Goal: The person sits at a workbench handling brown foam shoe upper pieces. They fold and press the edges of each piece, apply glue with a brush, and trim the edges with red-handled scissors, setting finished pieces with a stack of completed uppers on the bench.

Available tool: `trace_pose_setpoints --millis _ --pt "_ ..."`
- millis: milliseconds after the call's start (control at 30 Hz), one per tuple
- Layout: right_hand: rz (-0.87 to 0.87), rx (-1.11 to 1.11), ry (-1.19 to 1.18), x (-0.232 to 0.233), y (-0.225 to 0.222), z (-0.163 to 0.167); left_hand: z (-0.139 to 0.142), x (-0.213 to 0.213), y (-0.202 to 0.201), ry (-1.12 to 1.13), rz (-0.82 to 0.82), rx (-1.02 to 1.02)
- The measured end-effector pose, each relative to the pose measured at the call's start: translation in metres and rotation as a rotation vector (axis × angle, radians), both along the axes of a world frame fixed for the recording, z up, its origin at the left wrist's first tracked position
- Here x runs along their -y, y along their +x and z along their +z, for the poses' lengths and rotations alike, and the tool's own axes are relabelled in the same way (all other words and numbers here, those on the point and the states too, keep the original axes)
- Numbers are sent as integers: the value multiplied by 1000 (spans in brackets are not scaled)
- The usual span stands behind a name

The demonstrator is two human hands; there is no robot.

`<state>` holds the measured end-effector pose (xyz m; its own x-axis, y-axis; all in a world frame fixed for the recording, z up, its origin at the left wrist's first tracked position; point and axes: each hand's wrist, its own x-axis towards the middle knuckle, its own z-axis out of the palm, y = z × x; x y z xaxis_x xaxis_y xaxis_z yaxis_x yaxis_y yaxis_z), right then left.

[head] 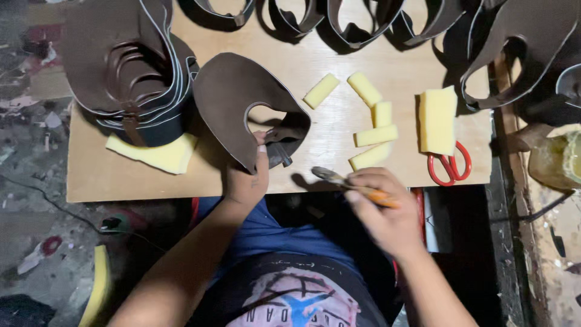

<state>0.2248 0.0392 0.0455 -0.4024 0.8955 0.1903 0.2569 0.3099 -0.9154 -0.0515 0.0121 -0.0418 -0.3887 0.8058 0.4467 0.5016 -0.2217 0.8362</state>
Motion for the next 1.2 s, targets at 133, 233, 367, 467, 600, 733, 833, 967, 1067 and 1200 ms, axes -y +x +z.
trace_pose_setpoints --millis 133,233,367,467,600,733,833,967,1067,1200 --pt "114 23 178 -7 -70 -22 -5 2 0 -22 32 -135" --pt "156 4 130 -12 -88 -34 -10 2 -1 -23 23 -158" --pt "171 34 159 -12 -89 -44 -18 0 -1 -20 -13 -108" --pt "158 31 177 -16 -95 -48 -22 0 -1 -2 -16 -130" --pt "198 29 77 -18 -96 -50 -23 1 -1 -35 1 -123" --pt "138 5 79 -20 -92 -55 -23 -1 -2 -59 -10 -145" --pt "168 -13 9 -22 -93 -59 -25 -1 -3 -50 -9 -107" --pt "154 -32 -45 -25 -87 -56 -29 0 -4 -58 -6 -124" --pt "182 18 95 -25 -88 -53 -31 0 -4 -10 -10 -164" --pt "193 150 -88 -26 -84 -45 -28 -4 -3 -81 3 -232"
